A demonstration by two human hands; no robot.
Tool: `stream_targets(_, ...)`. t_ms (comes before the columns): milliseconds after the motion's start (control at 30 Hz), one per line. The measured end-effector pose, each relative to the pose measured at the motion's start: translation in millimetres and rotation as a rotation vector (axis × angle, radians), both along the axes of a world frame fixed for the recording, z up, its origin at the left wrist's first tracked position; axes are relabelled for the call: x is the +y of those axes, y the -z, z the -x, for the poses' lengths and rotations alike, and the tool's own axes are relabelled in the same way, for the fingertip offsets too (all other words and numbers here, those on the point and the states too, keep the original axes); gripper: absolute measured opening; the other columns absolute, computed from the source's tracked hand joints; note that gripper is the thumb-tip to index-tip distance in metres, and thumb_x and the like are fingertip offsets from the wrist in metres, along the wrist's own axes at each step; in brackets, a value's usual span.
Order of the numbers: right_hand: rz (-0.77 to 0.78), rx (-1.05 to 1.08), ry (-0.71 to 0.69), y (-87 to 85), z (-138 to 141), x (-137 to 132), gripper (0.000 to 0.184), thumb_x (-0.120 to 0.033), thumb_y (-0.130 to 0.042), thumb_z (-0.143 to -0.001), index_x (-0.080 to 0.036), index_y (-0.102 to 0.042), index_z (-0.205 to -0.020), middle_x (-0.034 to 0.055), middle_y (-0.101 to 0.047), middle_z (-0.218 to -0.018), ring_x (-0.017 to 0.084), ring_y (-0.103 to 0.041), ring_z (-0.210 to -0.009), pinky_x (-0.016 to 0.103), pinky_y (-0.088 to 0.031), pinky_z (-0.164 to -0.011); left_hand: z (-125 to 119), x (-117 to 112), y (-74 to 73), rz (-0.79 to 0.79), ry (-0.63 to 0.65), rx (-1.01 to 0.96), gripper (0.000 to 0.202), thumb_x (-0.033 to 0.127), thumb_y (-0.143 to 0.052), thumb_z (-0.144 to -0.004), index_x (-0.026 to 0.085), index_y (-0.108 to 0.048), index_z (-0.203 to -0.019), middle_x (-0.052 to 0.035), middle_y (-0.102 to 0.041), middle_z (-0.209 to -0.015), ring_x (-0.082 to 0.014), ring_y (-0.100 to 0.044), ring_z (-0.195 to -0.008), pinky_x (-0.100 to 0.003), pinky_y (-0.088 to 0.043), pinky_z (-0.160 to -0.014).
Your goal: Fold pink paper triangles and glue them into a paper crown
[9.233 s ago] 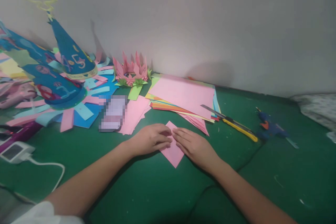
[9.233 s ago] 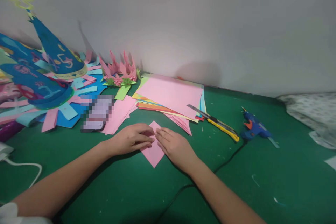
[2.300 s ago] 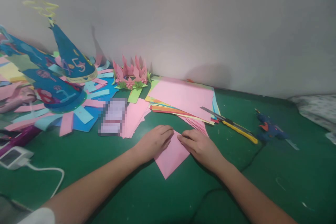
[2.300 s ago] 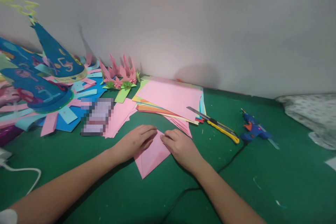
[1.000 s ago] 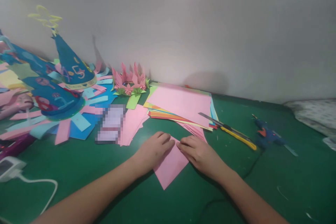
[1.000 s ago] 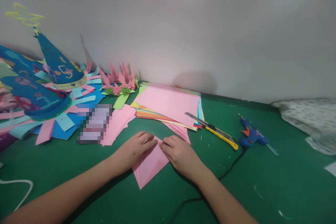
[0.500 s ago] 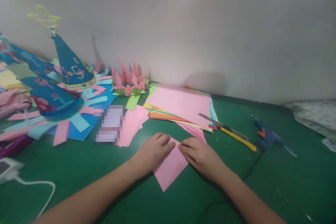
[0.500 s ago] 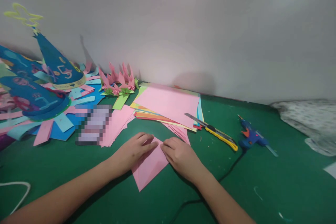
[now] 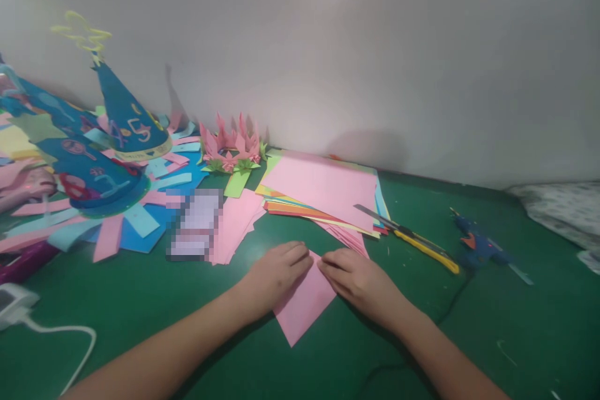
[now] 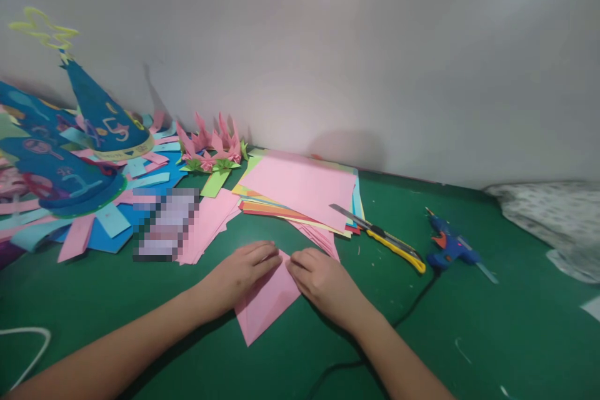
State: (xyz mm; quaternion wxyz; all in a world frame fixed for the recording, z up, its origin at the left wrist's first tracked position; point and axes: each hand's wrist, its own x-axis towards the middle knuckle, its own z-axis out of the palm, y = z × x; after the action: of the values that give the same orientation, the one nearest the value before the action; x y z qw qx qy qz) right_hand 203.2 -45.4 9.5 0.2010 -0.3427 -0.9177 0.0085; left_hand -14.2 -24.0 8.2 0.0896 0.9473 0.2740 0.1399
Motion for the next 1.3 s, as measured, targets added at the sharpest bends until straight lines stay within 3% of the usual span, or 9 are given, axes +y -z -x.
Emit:
stream_targets(567,0.062,-0.010,0.000,-3.9,2,-2,0.025,-0.014,-0.042,-0.090,-0.015,-0.061,-0.105,0.0108,-0.062,-0.092,0.019,-0.056,-0.084,0.033,-0.051,-0.071,0,-2,5.9,0.007,0.003,0.020,0.020,0.015,-0.041,-0.091,0.018,-0.051,-0.108,-0.0083,-0.053,-0.099,-0.0185,-0.054,-0.096,-0.031,-0.048,-0.082)
stream_targets(767,0.158,0.084,0.048,-5.0,3,-4,0.021,-0.013,-0.042,-0.088,-0.016,-0.063,-0.085,0.0086,-0.059,-0.083,0.019,-0.054,-0.080,0.034,-0.048,-0.070,0,-1,5.1,0.007,0.012,0.013,0.018,0.017,-0.042,-0.091,0.017,-0.052,-0.106,-0.0085,-0.053,-0.097,-0.0192,-0.053,-0.096,-0.031,-0.048,-0.081)
stream_targets(833,0.164,0.103,0.091,-1.5,4,-3,0.022,-0.015,-0.041,-0.090,-0.017,-0.062,-0.089,0.0082,-0.059,-0.083,0.019,-0.054,-0.079,0.033,-0.047,-0.070,-1,0,4.1,0.000,0.010,0.004,0.018,0.017,-0.041,-0.092,0.017,-0.052,-0.106,-0.0083,-0.053,-0.097,-0.0189,-0.052,-0.094,-0.031,-0.047,-0.081)
stream_targets(967,0.136,0.030,0.117,6.7,9,2,0.032,-0.013,-0.037,-0.091,-0.017,-0.056,-0.117,0.0089,-0.059,-0.087,0.019,-0.051,-0.078,0.032,-0.046,-0.067,-1,0,4.0,-0.029,-0.002,-0.002,0.020,0.016,-0.039,-0.093,0.017,-0.052,-0.107,-0.0085,-0.052,-0.095,-0.0186,-0.052,-0.091,-0.032,-0.047,-0.080)
stream_targets(1100,0.092,-0.094,0.144,9.1,15,4,0.037,-0.009,-0.039,-0.089,-0.015,-0.053,-0.123,0.0078,-0.056,-0.081,0.018,-0.047,-0.072,0.029,-0.041,-0.061,0,0,5.7,-0.022,-0.023,0.039,0.023,0.015,-0.041,-0.091,0.018,-0.051,-0.112,-0.0078,-0.051,-0.094,-0.0183,-0.051,-0.087,-0.032,-0.047,-0.077)
stream_targets(1300,0.071,-0.086,0.155,-1.1,11,1,0.030,-0.012,-0.038,-0.090,-0.014,-0.065,-0.103,0.0053,-0.050,-0.072,0.016,-0.041,-0.066,0.027,-0.033,-0.058,1,-1,2.2,0.012,-0.032,0.083,0.024,0.017,-0.045,-0.090,0.018,-0.051,-0.113,-0.0063,-0.050,-0.093,-0.0173,-0.049,-0.082,-0.029,-0.045,-0.072)
